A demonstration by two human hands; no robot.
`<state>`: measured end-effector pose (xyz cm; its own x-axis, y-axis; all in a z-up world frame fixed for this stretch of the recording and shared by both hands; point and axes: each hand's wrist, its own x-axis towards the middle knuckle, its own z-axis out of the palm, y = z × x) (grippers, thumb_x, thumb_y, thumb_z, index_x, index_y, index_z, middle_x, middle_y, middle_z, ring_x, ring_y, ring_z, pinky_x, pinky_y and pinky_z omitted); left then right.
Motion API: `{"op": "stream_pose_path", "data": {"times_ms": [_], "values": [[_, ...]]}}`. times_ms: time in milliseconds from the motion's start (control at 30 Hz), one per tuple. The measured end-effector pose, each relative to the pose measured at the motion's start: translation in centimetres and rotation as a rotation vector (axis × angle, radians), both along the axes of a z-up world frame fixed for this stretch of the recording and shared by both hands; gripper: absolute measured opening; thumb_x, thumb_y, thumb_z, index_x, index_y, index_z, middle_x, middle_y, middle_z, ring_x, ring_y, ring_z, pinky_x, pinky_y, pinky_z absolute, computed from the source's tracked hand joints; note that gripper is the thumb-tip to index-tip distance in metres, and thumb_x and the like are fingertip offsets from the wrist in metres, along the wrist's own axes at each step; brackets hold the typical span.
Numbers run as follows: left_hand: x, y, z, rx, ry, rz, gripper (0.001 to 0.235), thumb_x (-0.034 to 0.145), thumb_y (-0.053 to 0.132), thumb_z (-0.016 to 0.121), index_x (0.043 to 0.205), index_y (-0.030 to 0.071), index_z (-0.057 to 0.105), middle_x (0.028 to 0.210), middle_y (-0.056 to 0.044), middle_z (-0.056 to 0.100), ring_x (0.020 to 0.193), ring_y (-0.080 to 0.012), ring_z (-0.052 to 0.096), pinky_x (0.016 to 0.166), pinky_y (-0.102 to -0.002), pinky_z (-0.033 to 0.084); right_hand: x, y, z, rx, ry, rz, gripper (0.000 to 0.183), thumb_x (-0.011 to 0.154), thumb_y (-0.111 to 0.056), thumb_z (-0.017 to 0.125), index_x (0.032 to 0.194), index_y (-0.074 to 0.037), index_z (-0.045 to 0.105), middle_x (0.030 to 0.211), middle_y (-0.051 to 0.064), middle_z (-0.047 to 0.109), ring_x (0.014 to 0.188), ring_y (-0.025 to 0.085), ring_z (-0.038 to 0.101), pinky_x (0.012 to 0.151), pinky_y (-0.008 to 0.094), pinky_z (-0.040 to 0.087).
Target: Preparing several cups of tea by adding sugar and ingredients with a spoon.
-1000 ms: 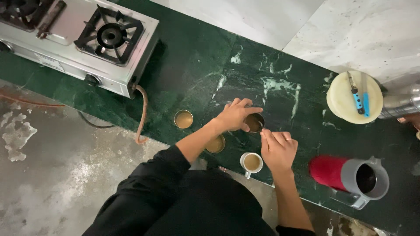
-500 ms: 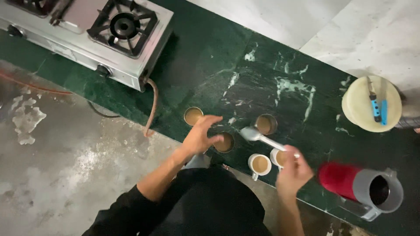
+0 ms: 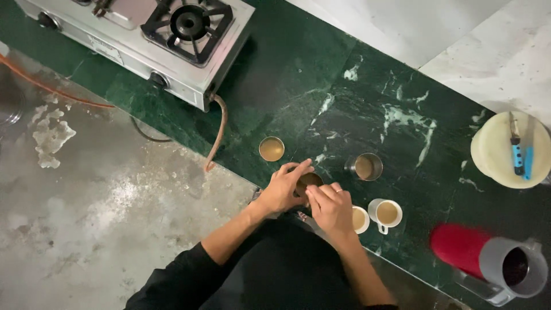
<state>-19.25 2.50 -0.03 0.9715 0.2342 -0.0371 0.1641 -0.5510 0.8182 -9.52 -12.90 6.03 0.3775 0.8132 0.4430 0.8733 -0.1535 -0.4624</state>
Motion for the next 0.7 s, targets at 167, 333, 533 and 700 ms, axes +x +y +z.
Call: {"op": "stream_pose_path", "data": {"times_ms": [167, 333, 533, 700], "values": [[0.11, 0.0, 1.11, 0.005, 0.036, 0.0, 0.115, 0.063, 0.023, 0.093, 0.159, 0.014, 0.029, 0.15, 0.001, 0.058, 0.142, -0.0347, 0.04, 0.112, -0.055, 0.033, 0.25, -0.25, -0.56, -0.044, -0.062, -0.088, 0.005, 0.086, -0.012, 0.075, 0.088, -0.008, 0.072, 0.072, 0.004, 0.064, 0.066, 0.027, 0.06, 0.054, 0.041, 0.045], [-0.02, -0.26, 1.01, 0.019, 0.067, 0.014, 0.113, 0.066, 0.023, 0.091, 0.159, 0.014, 0.027, 0.15, 0.002, 0.058, 0.143, -0.0343, 0.039, 0.112, -0.056, 0.032, -0.48, -0.32, -0.2, -0.069, -0.053, -0.089, 0.005, 0.085, -0.009, 0.075, 0.081, -0.008, 0.072, 0.066, 0.005, 0.061, 0.063, 0.027, 0.06, 0.052, 0.041, 0.043], [0.04, -0.25, 1.12, 0.018, 0.053, 0.016, 0.112, 0.07, 0.026, 0.091, 0.16, 0.015, 0.025, 0.15, 0.002, 0.056, 0.145, -0.0347, 0.037, 0.113, -0.057, 0.03, 0.15, 0.2, 0.04, 0.058, 0.017, -0.072, 0.005, 0.09, -0.01, 0.071, 0.091, -0.005, 0.07, 0.076, 0.007, 0.062, 0.071, 0.029, 0.062, 0.061, 0.04, 0.047], [-0.06, -0.45, 0.75, 0.047, 0.1, 0.016, 0.113, 0.07, 0.027, 0.089, 0.161, 0.015, 0.023, 0.151, 0.005, 0.057, 0.145, -0.0351, 0.037, 0.115, -0.058, 0.028, -0.3, -0.12, 0.22, -0.035, -0.074, -0.128, 0.002, 0.085, -0.009, 0.073, 0.083, -0.009, 0.071, 0.069, 0.006, 0.063, 0.068, 0.03, 0.063, 0.057, 0.042, 0.045]]}}
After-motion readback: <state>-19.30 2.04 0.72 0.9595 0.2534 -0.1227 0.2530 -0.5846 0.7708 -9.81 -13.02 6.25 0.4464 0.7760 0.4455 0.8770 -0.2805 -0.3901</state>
